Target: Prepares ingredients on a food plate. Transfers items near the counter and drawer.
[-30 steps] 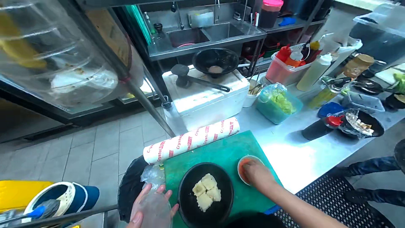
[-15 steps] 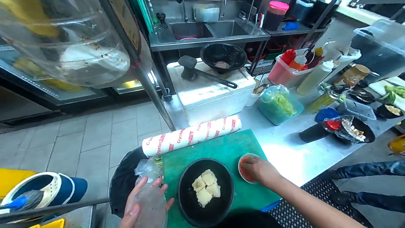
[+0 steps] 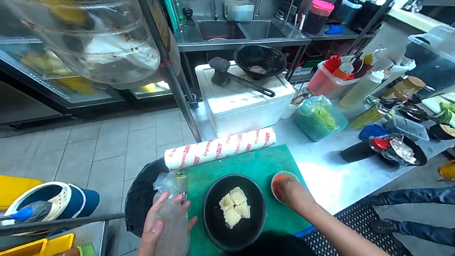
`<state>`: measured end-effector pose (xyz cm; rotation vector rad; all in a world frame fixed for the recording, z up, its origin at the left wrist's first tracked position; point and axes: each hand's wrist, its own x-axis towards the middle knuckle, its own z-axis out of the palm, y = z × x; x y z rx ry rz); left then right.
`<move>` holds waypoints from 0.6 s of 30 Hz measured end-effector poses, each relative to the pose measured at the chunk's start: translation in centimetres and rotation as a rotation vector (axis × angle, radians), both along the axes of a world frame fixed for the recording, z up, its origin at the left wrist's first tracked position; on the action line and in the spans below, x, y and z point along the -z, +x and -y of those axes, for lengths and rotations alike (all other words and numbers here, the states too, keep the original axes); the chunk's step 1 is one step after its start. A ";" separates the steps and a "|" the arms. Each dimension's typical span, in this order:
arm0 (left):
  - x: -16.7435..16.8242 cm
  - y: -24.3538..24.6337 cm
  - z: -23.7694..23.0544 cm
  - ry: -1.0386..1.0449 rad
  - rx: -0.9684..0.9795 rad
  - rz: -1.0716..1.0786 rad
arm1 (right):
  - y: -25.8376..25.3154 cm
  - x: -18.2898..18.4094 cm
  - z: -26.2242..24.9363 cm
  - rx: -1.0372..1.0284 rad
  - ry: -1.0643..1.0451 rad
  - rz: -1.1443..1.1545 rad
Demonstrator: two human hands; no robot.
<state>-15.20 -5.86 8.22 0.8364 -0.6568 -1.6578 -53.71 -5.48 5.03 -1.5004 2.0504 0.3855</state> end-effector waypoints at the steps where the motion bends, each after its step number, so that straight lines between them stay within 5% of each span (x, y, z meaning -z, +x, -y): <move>1: 0.1 0.1 -0.1 0.006 -0.003 0.001 | -0.1 -0.1 0.0 0.010 0.004 0.003; 18: -0.1 0.4 -1.1 0.036 -0.064 0.055 | 0.3 1.0 -0.3 -0.143 0.019 -0.086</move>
